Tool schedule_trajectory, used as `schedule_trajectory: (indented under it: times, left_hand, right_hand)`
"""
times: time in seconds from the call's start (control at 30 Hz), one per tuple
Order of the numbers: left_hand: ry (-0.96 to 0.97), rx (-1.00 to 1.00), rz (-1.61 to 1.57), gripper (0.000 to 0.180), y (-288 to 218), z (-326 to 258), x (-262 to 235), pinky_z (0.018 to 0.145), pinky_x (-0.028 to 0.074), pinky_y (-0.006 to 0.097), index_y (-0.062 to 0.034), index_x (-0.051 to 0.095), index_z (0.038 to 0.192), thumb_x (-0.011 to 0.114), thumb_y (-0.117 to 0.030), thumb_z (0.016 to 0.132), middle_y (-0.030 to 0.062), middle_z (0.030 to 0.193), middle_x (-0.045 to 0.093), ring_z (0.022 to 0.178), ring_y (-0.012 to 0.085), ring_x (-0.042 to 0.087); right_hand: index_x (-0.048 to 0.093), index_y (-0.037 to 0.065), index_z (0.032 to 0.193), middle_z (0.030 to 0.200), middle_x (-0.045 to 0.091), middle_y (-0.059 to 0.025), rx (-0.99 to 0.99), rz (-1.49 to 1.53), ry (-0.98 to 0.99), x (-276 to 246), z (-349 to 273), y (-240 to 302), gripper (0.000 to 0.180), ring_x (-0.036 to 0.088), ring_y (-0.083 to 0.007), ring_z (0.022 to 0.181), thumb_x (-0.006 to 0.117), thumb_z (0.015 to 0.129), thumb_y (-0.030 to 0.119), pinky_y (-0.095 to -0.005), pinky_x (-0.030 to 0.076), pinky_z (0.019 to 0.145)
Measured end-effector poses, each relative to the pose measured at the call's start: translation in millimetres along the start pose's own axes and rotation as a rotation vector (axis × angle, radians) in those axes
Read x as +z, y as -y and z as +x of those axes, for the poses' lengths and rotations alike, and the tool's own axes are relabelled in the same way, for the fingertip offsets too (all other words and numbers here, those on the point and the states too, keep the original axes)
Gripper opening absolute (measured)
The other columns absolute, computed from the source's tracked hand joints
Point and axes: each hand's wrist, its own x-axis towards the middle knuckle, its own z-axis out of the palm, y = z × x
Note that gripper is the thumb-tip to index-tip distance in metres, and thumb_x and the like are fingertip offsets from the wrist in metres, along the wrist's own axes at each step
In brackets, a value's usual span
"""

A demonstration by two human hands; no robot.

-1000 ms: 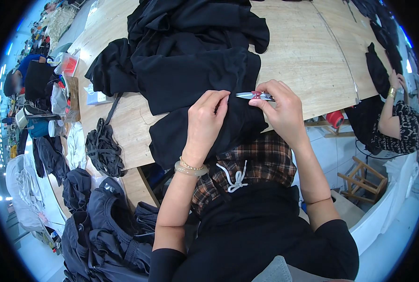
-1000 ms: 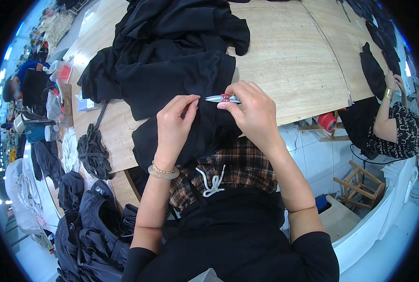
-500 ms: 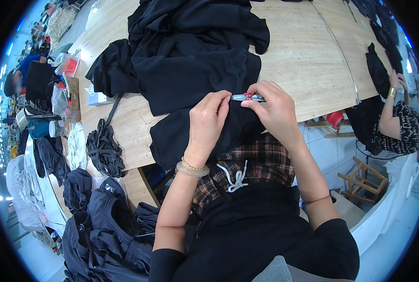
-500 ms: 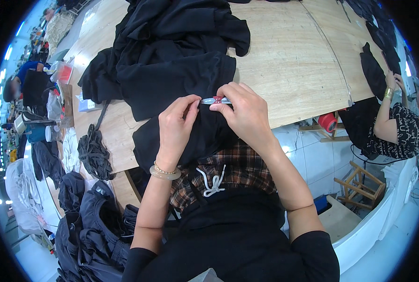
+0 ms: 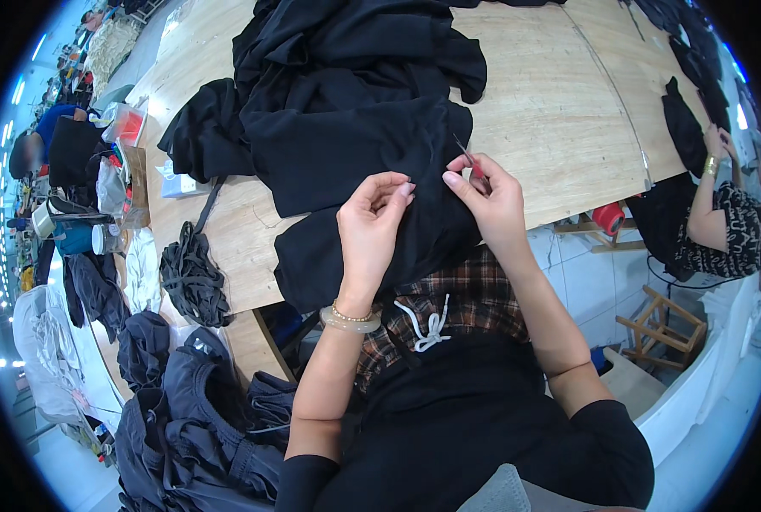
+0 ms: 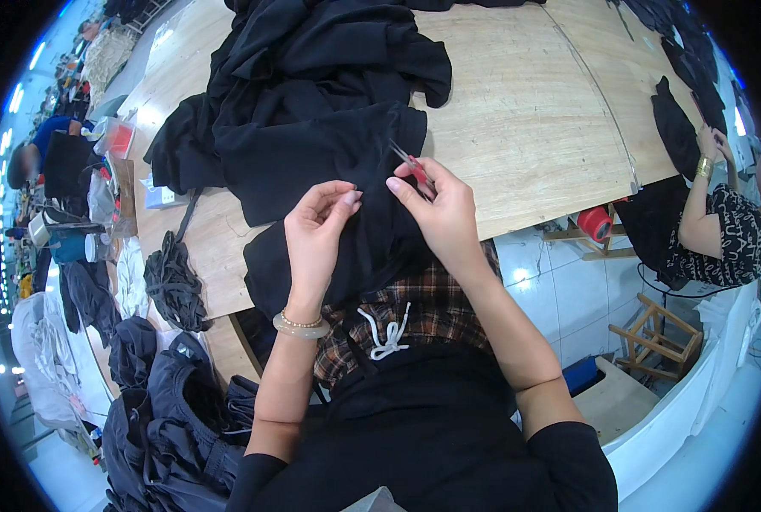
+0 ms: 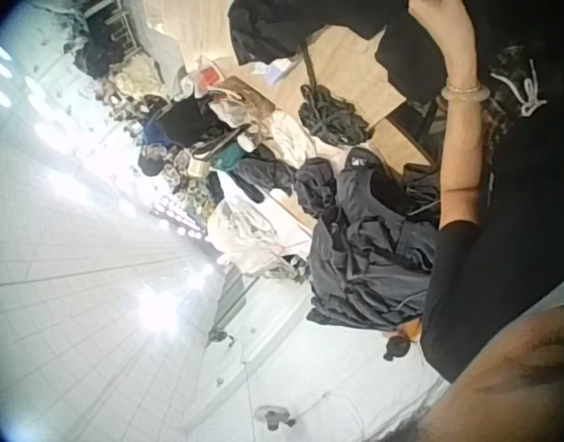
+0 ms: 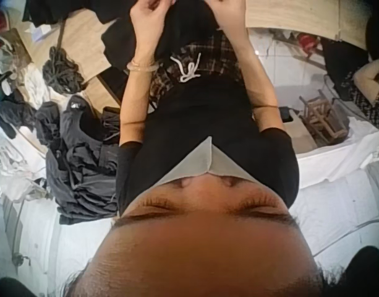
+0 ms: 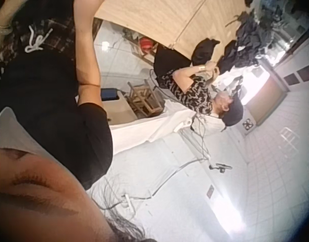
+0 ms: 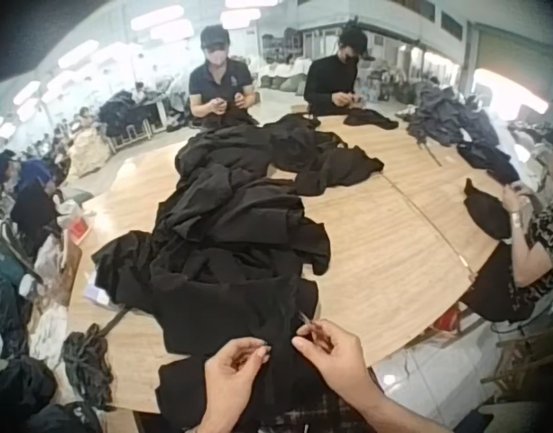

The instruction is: The person uses small scissors to trim loose threads and excess fabric from the seams and edges of black garments. They handle the fabric with both hands, carefully snipping small pieces of material while working at a wooden table in a workshop environment.

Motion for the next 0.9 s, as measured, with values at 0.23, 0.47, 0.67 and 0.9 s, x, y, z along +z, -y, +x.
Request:
schedule_trajectory:
  times: [0.23,0.47,0.67,0.9]
  left_hand:
    - [0.137,-0.186,-0.225,0.032,-2.8,-3.1,-6.6,0.086,0.054,0.022,-0.0003,0.055,0.119,0.066,0.008,0.089,0.0113,0.102,0.071,0.096,0.0118,0.068]
    - [0.12,-0.282,-0.236,0.026,-10.7,-7.1,-8.3,0.079,0.055,0.023,-0.0047,0.055,0.112,0.067,0.004,0.091,0.0111,0.102,0.071,0.087,0.0112,0.067]
    - [0.133,-0.342,-0.541,0.025,-5.2,-11.3,-8.2,0.078,0.053,0.023,-0.0066,0.052,0.109,0.07,0.0,0.092,0.0109,0.1,0.072,0.084,0.0099,0.065]
    - [0.079,-0.361,-0.667,0.02,-17.8,-17.4,-5.1,0.08,0.056,0.021,-0.0101,0.054,0.106,0.066,0.0,0.094,0.0042,0.098,0.069,0.087,0.0092,0.067]
  right_hand:
    - [0.068,0.005,0.092,0.077,0.057,-0.0081,-0.562,-0.408,0.092,12.7,4.8,-8.2,0.024,0.059,-0.025,0.075,0.066,0.072,-0.007,-0.0334,0.048,0.064]
    - [0.063,-0.003,0.09,0.082,0.06,-0.0016,-0.11,0.217,0.093,7.2,11.1,-14.9,0.002,0.058,-0.0094,0.081,0.062,0.091,-0.003,-0.0265,0.046,0.072]
    - [0.066,0.001,0.084,0.074,0.053,-0.0093,-0.637,-0.364,0.115,6.5,2.3,8.0,0.024,0.056,-0.0266,0.071,0.065,0.064,-0.012,-0.035,0.046,0.061]
    - [0.06,0.001,0.092,0.083,0.056,0.0033,-0.048,0.286,0.017,1.5,6.1,6.8,0.021,0.048,-0.0045,0.079,0.059,0.103,0.02,-0.0201,0.04,0.074]
